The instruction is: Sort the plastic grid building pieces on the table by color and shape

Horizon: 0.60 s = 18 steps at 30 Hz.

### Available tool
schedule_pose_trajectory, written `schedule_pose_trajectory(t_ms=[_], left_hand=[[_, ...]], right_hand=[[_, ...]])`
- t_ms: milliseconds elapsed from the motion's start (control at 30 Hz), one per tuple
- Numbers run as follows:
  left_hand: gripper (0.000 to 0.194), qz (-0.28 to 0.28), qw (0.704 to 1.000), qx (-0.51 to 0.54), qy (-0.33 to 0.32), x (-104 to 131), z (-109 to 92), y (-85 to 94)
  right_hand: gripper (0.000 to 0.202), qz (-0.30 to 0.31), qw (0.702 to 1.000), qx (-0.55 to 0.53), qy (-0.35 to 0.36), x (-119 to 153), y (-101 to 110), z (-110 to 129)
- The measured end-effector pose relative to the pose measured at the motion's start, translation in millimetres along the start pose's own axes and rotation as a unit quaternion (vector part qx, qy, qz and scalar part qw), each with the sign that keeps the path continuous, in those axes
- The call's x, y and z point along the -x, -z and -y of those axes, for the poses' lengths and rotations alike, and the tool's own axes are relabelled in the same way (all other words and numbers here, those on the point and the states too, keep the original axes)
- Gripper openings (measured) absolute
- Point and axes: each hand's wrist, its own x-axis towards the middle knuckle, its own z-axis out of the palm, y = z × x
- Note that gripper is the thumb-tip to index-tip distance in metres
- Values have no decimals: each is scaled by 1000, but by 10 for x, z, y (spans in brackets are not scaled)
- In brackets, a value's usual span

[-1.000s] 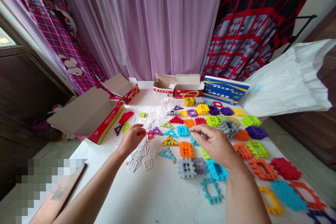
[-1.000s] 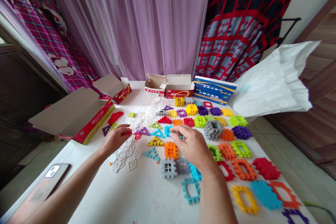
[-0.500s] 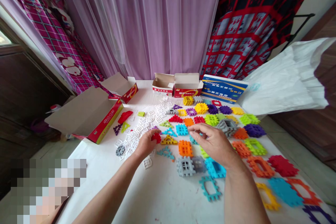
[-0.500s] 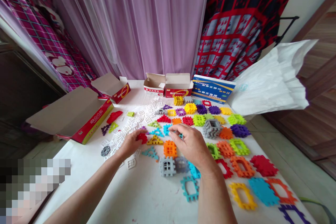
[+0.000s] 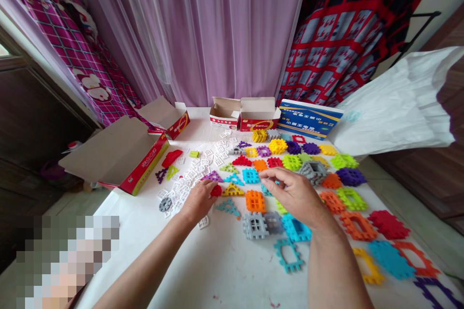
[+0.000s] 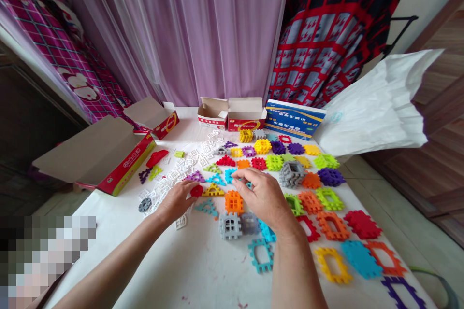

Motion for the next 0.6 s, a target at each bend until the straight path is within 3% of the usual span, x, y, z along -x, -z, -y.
schedule_pose_trajectory(t_ms=[167, 333, 600], left_hand=[[27, 11, 1000, -5, -13, -50, -37, 15], [29, -15, 999, 6, -34, -8, -4, 5], [31, -74, 994, -50, -64, 303, 362, 58]], right_hand=[[20, 0, 1000, 3, 0, -3, -2, 7], [20, 2, 1000, 6, 0, -2, -1, 10], [21, 4, 1000, 9, 2, -4, -10, -1]])
